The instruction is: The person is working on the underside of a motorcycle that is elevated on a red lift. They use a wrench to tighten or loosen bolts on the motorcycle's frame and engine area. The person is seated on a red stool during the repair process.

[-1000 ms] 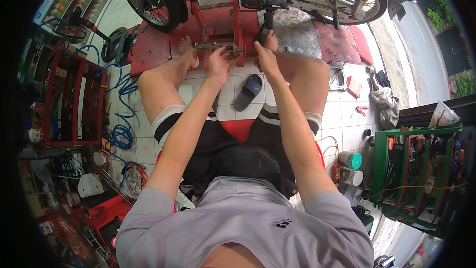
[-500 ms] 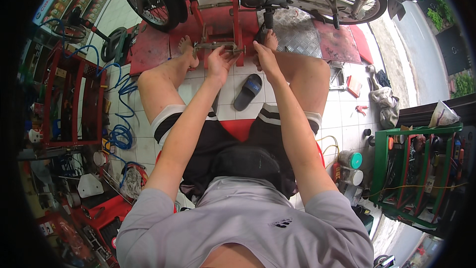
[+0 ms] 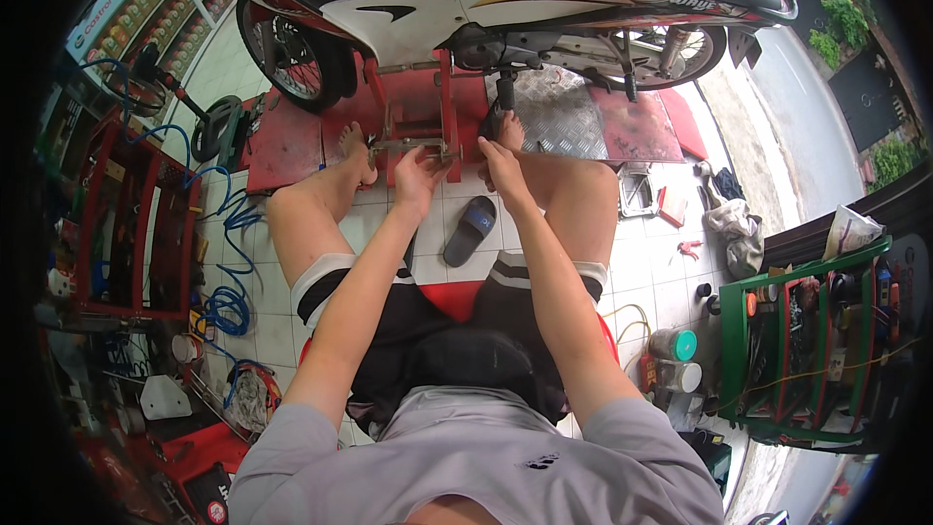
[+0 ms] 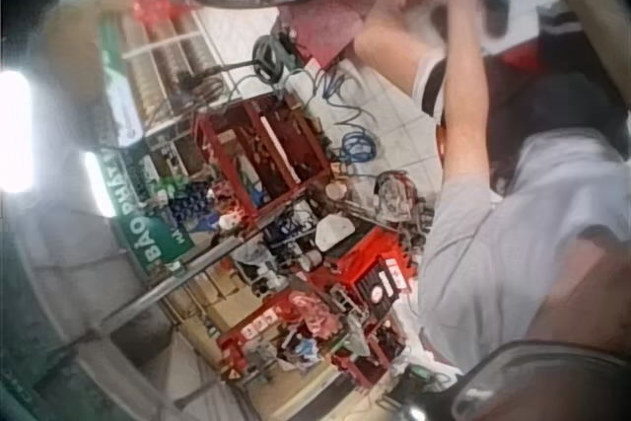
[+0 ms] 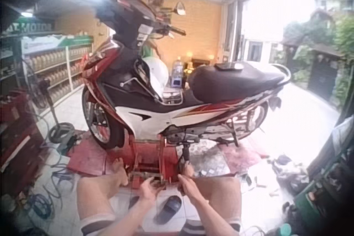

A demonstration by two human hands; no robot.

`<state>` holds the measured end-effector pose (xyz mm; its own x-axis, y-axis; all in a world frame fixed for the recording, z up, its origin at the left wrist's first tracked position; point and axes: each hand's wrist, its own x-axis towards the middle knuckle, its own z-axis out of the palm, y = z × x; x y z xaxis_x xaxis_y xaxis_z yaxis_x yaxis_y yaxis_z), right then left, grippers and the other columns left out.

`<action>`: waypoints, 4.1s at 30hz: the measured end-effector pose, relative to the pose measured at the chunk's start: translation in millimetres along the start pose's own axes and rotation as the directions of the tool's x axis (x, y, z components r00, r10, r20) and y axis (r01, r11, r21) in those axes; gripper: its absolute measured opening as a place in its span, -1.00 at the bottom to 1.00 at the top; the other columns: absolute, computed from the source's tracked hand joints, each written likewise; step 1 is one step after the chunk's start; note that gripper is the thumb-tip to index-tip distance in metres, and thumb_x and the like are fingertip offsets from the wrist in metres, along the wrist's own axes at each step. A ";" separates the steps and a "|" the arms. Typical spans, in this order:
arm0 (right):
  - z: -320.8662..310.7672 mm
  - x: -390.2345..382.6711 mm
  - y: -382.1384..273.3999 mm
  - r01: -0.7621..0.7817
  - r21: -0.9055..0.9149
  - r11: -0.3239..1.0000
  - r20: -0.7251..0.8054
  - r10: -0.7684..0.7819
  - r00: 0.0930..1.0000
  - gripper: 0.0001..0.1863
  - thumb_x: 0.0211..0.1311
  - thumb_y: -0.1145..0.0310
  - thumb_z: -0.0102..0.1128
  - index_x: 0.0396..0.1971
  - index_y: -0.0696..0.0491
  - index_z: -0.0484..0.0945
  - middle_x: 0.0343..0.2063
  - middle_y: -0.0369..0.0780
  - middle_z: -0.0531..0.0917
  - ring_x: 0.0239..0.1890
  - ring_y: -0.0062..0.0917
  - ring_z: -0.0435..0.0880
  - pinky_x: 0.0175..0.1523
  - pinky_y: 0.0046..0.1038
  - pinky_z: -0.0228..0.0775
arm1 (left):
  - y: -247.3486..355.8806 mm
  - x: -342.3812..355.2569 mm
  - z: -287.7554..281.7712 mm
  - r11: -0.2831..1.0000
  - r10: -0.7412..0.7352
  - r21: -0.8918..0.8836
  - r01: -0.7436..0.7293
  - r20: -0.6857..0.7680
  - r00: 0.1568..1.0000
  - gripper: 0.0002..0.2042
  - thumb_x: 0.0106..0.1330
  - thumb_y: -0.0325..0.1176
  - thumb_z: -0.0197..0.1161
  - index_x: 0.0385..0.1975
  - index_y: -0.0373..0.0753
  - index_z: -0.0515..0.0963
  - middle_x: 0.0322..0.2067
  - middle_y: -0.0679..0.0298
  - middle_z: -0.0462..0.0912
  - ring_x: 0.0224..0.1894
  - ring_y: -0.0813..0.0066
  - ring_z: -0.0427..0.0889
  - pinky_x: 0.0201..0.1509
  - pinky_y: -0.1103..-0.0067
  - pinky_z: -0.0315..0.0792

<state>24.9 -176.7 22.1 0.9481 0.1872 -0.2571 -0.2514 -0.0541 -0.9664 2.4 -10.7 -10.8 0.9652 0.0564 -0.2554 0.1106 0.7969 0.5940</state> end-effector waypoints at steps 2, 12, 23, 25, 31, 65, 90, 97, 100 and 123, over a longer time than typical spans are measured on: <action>-0.5 -1.8 3.2 -0.017 -0.029 0.999 0.032 0.018 0.999 -0.37 0.35 -0.08 -0.17 -0.59 0.19 0.58 -0.84 -0.35 0.30 -0.79 -0.63 0.23 -0.64 -0.55 0.08 | -1.0 -2.0 -0.5 1.000 -0.014 -0.006 0.014 -0.008 1.000 -0.61 0.37 -0.21 -0.14 -0.09 -0.47 0.41 -0.16 -0.08 0.55 -0.05 0.15 0.57 0.15 0.39 0.42; -3.5 -2.3 0.4 -0.081 -0.082 0.993 0.148 0.093 0.985 -0.57 0.34 -0.04 -0.06 -0.34 0.07 0.48 -0.74 -0.34 0.40 -0.76 -0.65 0.34 -0.65 -0.61 0.15 | -1.0 -3.7 -0.1 1.000 0.002 -0.007 -0.001 0.017 1.000 -0.61 0.38 -0.19 -0.14 -0.07 -0.44 0.39 -0.16 -0.07 0.56 -0.03 0.16 0.56 0.16 0.39 0.41; -5.6 3.1 4.2 -0.028 0.016 0.999 0.132 0.026 0.991 -0.51 0.36 -0.01 -0.12 -0.02 0.12 0.45 -0.68 -0.36 0.43 -0.72 -0.67 0.36 -0.64 -0.60 0.13 | 2.3 -6.7 3.7 0.999 0.003 -0.041 -0.003 -0.001 1.000 -0.66 0.36 -0.21 -0.11 -0.13 -0.38 0.40 -0.20 -0.02 0.56 -0.06 0.17 0.56 0.12 0.35 0.43; -1.7 -1.5 1.7 -0.040 -0.016 0.999 0.158 0.042 0.987 -0.54 0.36 -0.02 -0.12 -0.15 0.11 0.48 -0.73 -0.37 0.37 -0.75 -0.66 0.30 -0.64 -0.61 0.11 | 2.9 -7.4 5.0 0.999 0.006 -0.050 -0.005 0.011 1.000 -0.67 0.36 -0.22 -0.10 -0.13 -0.38 0.41 -0.19 -0.02 0.55 -0.06 0.17 0.56 0.12 0.34 0.43; -2.7 -0.8 2.0 -0.027 -0.062 0.998 0.076 0.032 0.997 -0.38 0.35 -0.09 -0.17 -0.60 0.14 0.61 -0.84 -0.36 0.32 -0.79 -0.63 0.26 -0.64 -0.60 0.10 | 3.3 -5.2 5.1 0.997 -0.003 -0.078 0.004 0.011 1.000 -0.69 0.36 -0.21 -0.08 -0.19 -0.36 0.43 -0.26 0.04 0.54 -0.13 0.21 0.57 0.07 0.40 0.46; -219.0 196.9 -422.5 -0.097 -0.599 0.795 -0.661 -0.422 0.620 -0.14 0.04 -0.23 0.07 0.22 0.09 0.26 -0.11 -0.05 0.57 -0.20 -0.30 0.64 -0.14 -0.32 0.49 | -10.1 -7.7 -0.5 0.975 -0.020 -0.220 0.009 -0.047 0.999 -0.61 0.36 -0.20 -0.09 -0.08 -0.46 0.35 -0.12 -0.09 0.48 0.02 0.08 0.48 0.23 0.33 0.29; -244.7 271.8 -512.1 0.412 -0.809 -0.420 0.538 -0.244 0.807 -0.56 -0.30 0.39 0.32 -0.24 0.07 0.62 -0.25 -0.27 0.64 -0.17 -0.58 0.57 0.01 -0.62 0.38 | 9.7 -19.6 7.2 0.961 -0.089 -0.265 0.079 -0.024 0.996 -0.48 0.35 -0.08 -0.04 0.11 -0.43 0.29 -0.03 -0.05 0.53 0.07 0.11 0.50 0.22 0.33 0.30; -268.1 269.7 -508.0 0.647 -0.662 -0.379 0.741 -0.201 0.640 -0.59 -0.03 0.35 0.21 -0.08 0.02 0.54 -0.07 -0.22 0.60 0.05 -0.50 0.54 0.30 -0.37 0.13 | 2.8 -16.6 1.9 0.972 -0.118 -0.215 0.097 -0.085 0.989 -0.43 0.33 0.00 -0.08 0.07 -0.46 0.29 -0.06 -0.12 0.50 0.05 0.06 0.48 0.23 0.27 0.29; -247.8 248.1 -483.7 0.216 -0.959 -0.183 0.278 -0.471 0.837 -0.31 -0.06 0.24 0.30 0.15 -0.06 0.28 0.07 -0.04 0.46 0.07 -0.34 0.52 0.23 -0.31 0.22 | 2.4 -13.8 6.7 0.976 -0.135 -0.183 0.118 -0.083 0.987 -0.44 0.35 0.00 -0.10 0.06 -0.45 0.31 -0.06 -0.09 0.51 0.03 0.12 0.51 0.21 0.29 0.31; 19.6 -98.9 13.2 0.391 -0.544 0.743 0.071 -0.423 0.903 0.02 -0.30 0.51 0.29 0.28 -0.09 -0.04 -0.16 -0.10 0.43 -0.26 -0.45 0.54 -0.23 -0.48 0.48 | 0.0 18.2 -0.3 0.984 -0.127 -0.138 0.117 -0.063 0.990 -0.58 0.18 0.17 0.08 -0.25 -0.06 0.44 -0.49 0.30 0.51 -0.47 0.43 0.55 -0.42 0.46 0.49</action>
<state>-75.9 -176.7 34.7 0.9489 0.2614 0.1765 0.2897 -0.5007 -0.8157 19.9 -9.5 -15.7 0.9266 -0.0073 -0.3760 0.1892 0.8732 0.4492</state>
